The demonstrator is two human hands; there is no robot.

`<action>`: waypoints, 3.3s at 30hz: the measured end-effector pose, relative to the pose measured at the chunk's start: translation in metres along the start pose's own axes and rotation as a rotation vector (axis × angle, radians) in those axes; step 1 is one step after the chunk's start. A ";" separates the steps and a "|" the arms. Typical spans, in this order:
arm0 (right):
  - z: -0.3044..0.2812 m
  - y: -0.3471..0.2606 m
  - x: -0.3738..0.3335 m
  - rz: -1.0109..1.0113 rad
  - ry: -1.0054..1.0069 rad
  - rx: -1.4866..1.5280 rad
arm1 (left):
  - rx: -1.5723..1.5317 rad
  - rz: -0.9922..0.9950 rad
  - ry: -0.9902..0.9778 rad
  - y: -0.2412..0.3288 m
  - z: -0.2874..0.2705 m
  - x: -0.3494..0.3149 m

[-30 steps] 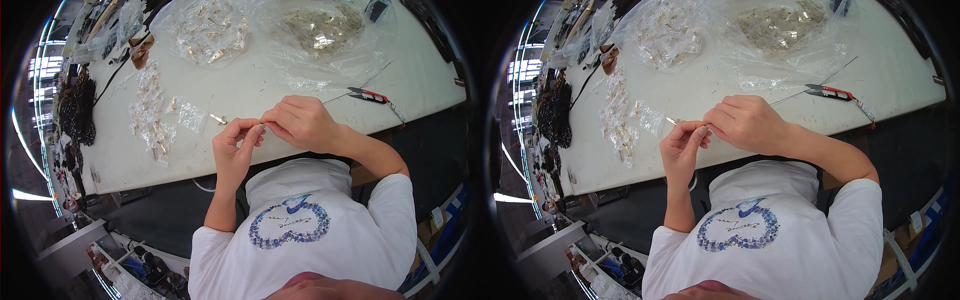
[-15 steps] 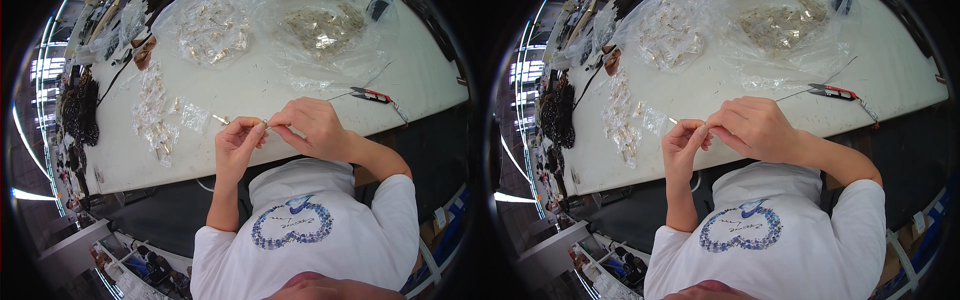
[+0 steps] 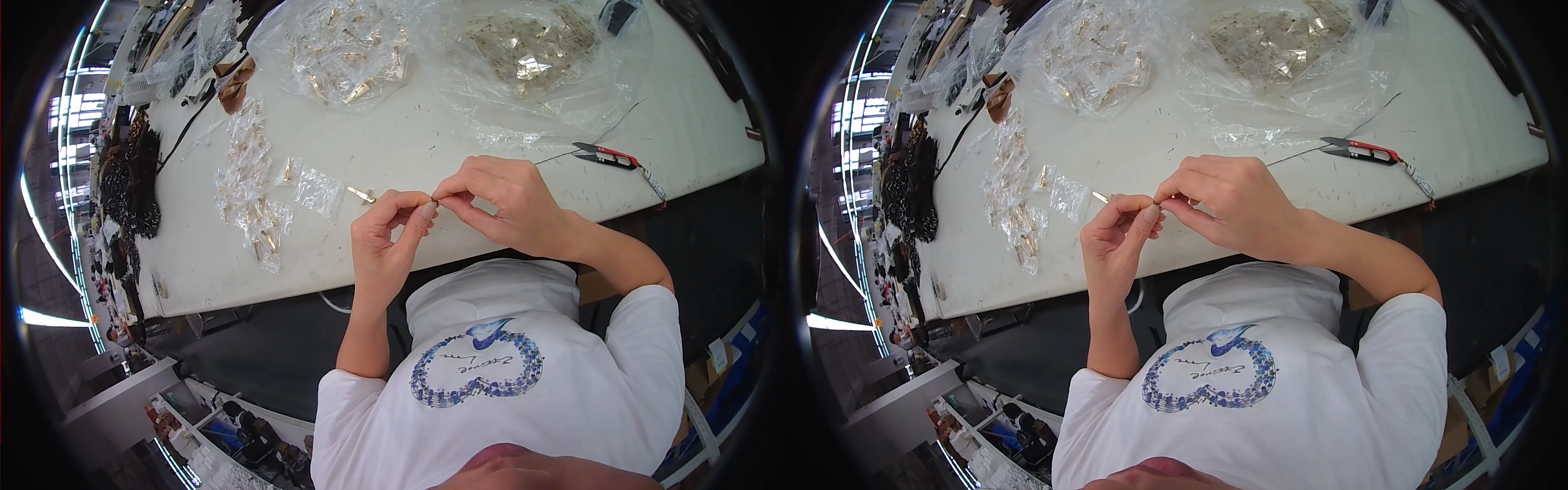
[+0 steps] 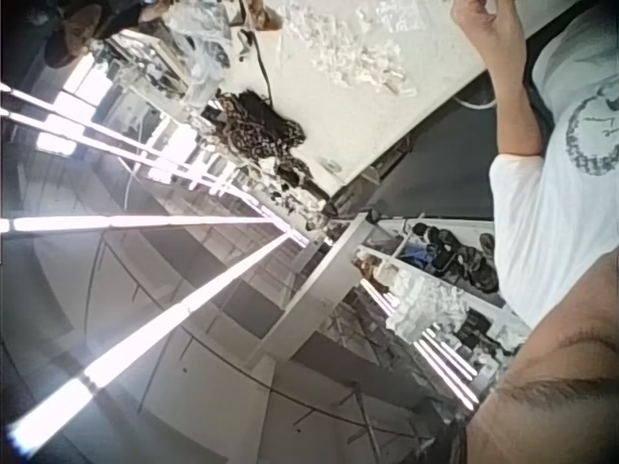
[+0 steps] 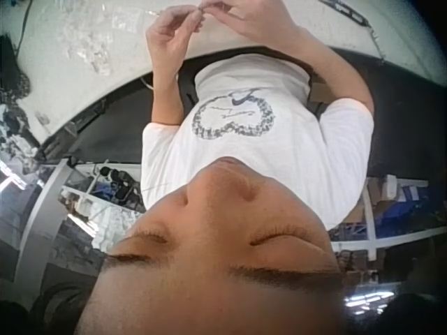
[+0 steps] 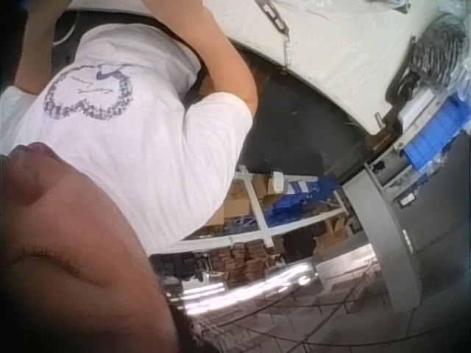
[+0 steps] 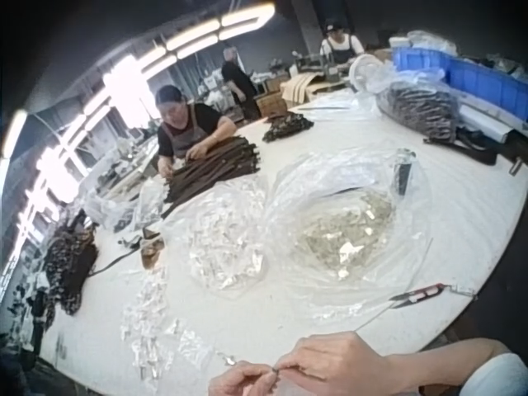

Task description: Assembling small metal decorative pieces by threading them onto a thin wire or string.

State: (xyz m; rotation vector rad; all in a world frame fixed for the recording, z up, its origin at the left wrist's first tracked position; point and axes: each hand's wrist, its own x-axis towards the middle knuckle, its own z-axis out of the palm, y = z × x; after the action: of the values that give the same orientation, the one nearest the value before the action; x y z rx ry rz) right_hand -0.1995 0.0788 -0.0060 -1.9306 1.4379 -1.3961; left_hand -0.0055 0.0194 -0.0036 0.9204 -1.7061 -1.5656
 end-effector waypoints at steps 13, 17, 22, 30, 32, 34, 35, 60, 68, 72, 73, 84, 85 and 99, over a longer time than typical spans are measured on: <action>-0.002 0.008 0.002 -0.203 -0.020 -0.242 | 0.086 -0.016 -0.041 -0.002 0.002 0.000; -0.004 0.007 0.004 -0.188 -0.020 -0.232 | -0.117 -0.119 -0.066 0.001 0.001 0.000; -0.004 0.005 0.006 -0.194 -0.007 -0.236 | -0.142 -0.126 -0.037 -0.001 0.002 0.000; -0.002 0.007 0.004 -0.211 0.012 -0.245 | -0.112 -0.113 0.038 -0.004 0.006 0.000; 0.000 0.007 0.004 -0.230 0.036 -0.246 | -0.086 -0.119 0.042 -0.003 0.007 0.000; -0.001 0.008 0.003 -0.232 0.034 -0.257 | -0.059 -0.123 0.047 -0.001 0.008 0.000; -0.001 0.008 0.002 -0.234 0.032 -0.268 | -0.037 -0.141 0.056 0.000 0.009 0.000; -0.003 0.005 -0.006 -0.068 0.000 -0.136 | -0.236 -0.210 -0.016 -0.002 0.007 -0.002; 0.001 0.004 -0.007 -0.053 -0.026 -0.034 | -0.138 -0.172 0.017 -0.003 0.010 -0.005; 0.003 0.004 -0.005 -0.041 -0.030 -0.030 | -0.206 -0.157 0.015 -0.001 0.011 -0.002; 0.003 0.004 -0.006 -0.059 -0.029 -0.050 | -0.221 -0.155 0.008 0.001 0.012 -0.003; 0.002 0.013 -0.010 -0.120 -0.075 -0.128 | -0.032 -0.149 -0.034 -0.012 0.005 -0.011; -0.002 0.011 -0.009 -0.105 -0.117 -0.121 | 0.024 -0.121 -0.039 -0.013 0.004 -0.013; -0.001 0.004 -0.002 0.077 -0.078 0.167 | -0.096 -0.138 -0.013 0.000 0.006 -0.005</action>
State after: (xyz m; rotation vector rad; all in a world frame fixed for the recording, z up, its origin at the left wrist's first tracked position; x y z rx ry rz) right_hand -0.2021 0.0787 -0.0098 -1.7865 1.3026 -1.3449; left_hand -0.0074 0.0266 -0.0046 0.9986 -1.5899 -1.7313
